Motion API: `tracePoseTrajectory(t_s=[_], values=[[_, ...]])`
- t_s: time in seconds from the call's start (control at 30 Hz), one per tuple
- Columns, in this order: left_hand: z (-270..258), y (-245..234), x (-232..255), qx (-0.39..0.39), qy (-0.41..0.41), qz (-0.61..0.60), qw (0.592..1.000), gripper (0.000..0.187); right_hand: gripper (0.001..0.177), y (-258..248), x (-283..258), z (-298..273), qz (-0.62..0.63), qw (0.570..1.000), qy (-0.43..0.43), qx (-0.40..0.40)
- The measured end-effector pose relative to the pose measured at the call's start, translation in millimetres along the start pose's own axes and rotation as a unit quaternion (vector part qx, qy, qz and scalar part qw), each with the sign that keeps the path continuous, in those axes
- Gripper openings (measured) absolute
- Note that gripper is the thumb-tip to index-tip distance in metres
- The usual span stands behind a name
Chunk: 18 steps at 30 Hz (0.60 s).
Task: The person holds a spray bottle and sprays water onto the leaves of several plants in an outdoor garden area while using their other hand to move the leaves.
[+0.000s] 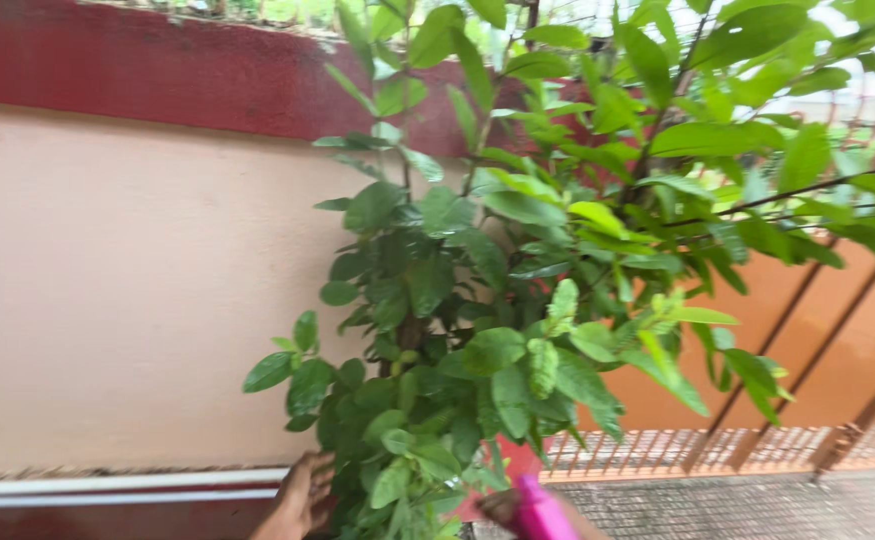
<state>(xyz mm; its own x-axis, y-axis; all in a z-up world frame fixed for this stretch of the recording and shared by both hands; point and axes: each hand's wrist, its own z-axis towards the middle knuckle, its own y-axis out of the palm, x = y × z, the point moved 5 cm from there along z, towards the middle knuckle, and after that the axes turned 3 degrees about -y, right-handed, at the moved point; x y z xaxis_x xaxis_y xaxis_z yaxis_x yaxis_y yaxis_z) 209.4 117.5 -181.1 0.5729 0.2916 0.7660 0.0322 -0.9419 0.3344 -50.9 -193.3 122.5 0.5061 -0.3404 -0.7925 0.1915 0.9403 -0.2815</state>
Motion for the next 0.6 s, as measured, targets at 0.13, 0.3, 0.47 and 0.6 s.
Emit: tracePoseTrajectory(t_s=[0.13, 0.3, 0.47, 0.6], values=[[-7, 20, 4, 0.028, 0.009, -0.005, 1.000, 0.060, 0.020, -64, 9, -6, 0.052, 0.998, -0.012, 0.036], [-34, 54, 23, 0.021, 0.030, 0.000, 0.999, 0.053, 0.020, -118, 11, -22, 0.084, 0.992, -0.029, 0.085], [-54, 74, 32, 0.022, 0.054, -0.007, 0.998, 0.046, 0.020, -136, -2, -12, 0.092, 0.991, -0.050, 0.089], [-64, 97, 33, 0.020, 0.066, -0.002, 0.998, 0.040, 0.020, -163, -8, -16, 0.087, 0.985, -0.084, 0.120]])
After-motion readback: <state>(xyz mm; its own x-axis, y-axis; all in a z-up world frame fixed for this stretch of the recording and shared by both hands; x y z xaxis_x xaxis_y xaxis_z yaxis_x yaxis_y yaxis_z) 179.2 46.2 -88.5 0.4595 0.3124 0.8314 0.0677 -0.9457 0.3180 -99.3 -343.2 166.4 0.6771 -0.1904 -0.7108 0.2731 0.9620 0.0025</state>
